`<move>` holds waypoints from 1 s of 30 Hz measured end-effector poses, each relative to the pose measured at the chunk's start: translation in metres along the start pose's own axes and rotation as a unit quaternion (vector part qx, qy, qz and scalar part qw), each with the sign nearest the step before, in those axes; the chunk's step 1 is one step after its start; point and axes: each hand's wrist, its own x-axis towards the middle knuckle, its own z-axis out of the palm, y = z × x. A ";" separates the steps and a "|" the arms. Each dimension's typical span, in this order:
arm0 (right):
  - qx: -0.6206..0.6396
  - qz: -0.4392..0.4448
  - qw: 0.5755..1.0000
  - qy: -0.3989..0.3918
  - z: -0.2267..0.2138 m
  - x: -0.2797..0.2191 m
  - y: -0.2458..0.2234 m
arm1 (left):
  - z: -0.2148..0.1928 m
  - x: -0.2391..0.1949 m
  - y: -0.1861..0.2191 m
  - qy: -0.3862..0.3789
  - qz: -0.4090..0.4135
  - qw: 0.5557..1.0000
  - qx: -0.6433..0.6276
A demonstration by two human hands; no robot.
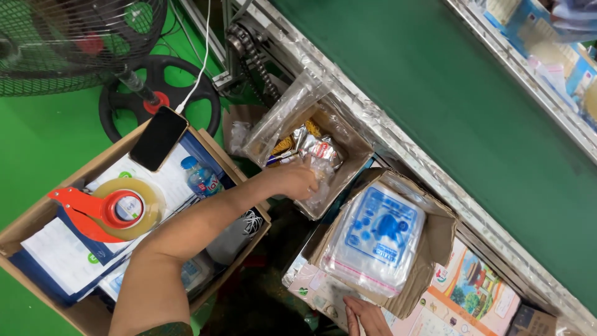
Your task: Packaging face masks into plastic bags and cardboard boxes at a conveyor belt workstation.
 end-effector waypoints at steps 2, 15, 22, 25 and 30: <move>-0.003 -0.007 1.000 0.007 -0.004 0.005 -0.011 | -0.020 -0.003 0.014 -0.005 -0.043 0.999 -0.022; -0.016 -0.032 0.999 -0.007 0.002 0.006 -0.007 | -0.059 -0.013 0.017 0.352 -0.145 0.925 -0.005; -0.035 -0.033 0.998 0.033 -0.011 0.015 -0.054 | -0.067 -0.022 0.026 0.452 -0.105 0.886 0.019; -0.035 -0.042 0.997 0.052 -0.012 0.018 -0.068 | -0.063 -0.016 0.017 0.430 -0.099 0.897 -0.038; -0.017 -0.038 0.996 0.076 -0.018 0.020 -0.086 | -0.004 0.017 0.010 0.125 0.005 0.991 0.052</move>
